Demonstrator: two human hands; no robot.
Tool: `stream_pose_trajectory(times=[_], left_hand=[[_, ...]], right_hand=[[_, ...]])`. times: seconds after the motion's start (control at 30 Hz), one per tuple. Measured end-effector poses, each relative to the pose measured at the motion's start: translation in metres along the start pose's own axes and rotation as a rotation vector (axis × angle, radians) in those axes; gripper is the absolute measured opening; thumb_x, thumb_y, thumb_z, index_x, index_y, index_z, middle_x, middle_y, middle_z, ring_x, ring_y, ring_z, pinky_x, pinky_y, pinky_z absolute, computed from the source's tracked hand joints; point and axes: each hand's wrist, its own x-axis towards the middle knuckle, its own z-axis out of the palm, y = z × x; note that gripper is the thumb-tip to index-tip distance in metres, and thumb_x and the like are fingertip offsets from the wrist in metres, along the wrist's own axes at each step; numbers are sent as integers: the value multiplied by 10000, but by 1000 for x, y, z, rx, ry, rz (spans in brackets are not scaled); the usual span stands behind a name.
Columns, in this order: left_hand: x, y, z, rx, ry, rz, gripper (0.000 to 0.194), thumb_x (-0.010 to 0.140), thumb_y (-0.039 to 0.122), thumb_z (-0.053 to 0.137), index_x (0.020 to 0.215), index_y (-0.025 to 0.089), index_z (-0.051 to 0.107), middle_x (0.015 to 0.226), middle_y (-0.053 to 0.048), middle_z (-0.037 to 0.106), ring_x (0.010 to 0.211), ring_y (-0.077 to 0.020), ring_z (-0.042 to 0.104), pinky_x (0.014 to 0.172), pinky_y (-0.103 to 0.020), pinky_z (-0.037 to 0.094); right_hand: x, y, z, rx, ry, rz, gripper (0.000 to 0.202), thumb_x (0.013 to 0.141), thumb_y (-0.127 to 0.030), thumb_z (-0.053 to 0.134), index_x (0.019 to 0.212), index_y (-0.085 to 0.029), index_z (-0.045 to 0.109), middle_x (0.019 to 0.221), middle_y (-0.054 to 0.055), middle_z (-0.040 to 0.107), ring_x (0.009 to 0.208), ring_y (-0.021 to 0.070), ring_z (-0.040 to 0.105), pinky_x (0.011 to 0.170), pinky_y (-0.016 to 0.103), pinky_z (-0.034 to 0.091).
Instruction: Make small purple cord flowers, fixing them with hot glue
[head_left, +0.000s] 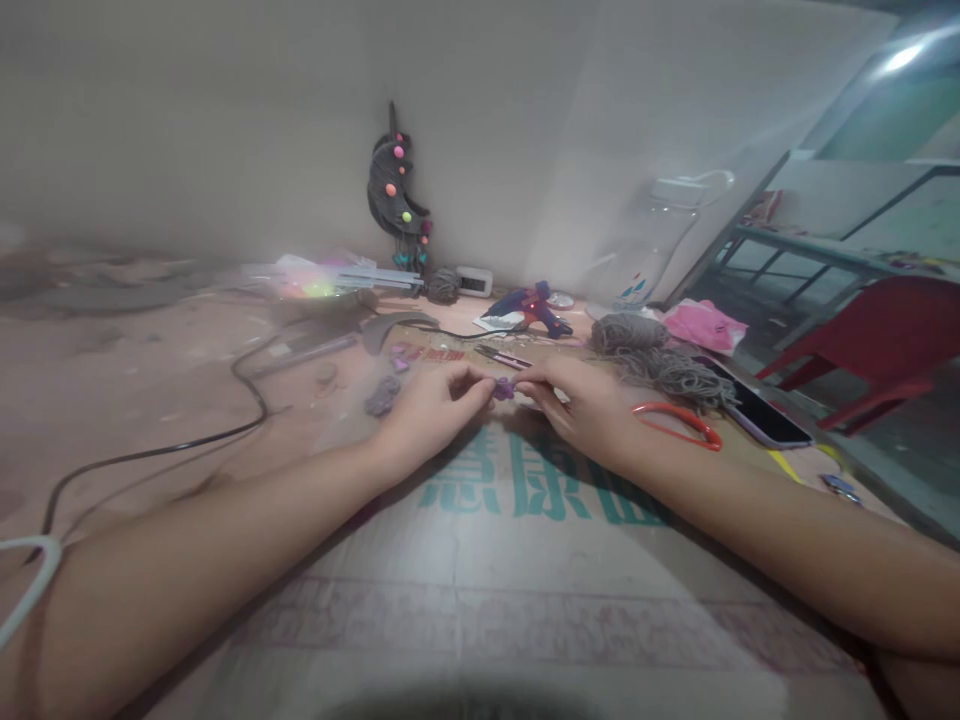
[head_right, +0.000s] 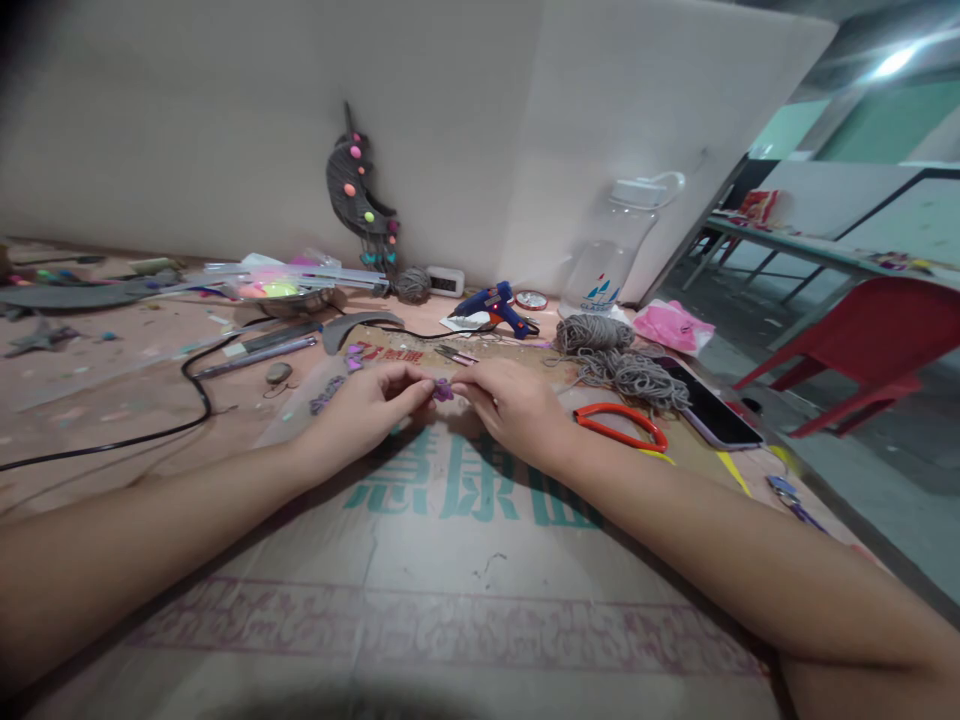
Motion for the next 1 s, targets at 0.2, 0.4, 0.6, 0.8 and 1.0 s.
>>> stream_pose_trajectory(times=[0.2,0.4,0.6,0.8,1.0], left_hand=[[0,0,0,-12,8,9,259,891,366,512,845,166,671,801,-29,706,704,-151,617,664,-253,453],[0,1,-1,-7,4,10,255,895,366,506,837,167,655,812,-34,708,729,-162,626,693,-265,456],[-1,2,-2,2,13,-3,248,894,366,509,868,174,663,816,-32,717,718,-164,634,699,-271,463],[-2,6,-1,-1,37,-19,231,884,357,520,844,172,654,801,-28,711,705,-160,629,687,-265,462],[-1,5,-1,-7,34,-20,231,887,357,515,840,173,646,804,-28,712,707,-158,624,686,-265,457]], right_hand=[[0,0,1,-14,-3,34,217,951,-255,487,832,-180,652,757,49,693,695,162,612,641,267,437],[-2,-1,0,29,-33,15,276,904,-323,584,1145,-189,590,879,48,688,693,152,601,638,273,456],[-5,-1,4,68,-25,112,275,877,-240,601,1150,-225,566,924,35,697,595,115,570,596,265,455],[-4,-2,10,477,-121,319,235,917,-209,506,1152,-214,489,869,26,661,689,136,641,612,261,500],[-2,-3,5,185,-48,144,228,887,-226,573,1109,-187,541,813,26,612,717,157,584,675,294,478]])
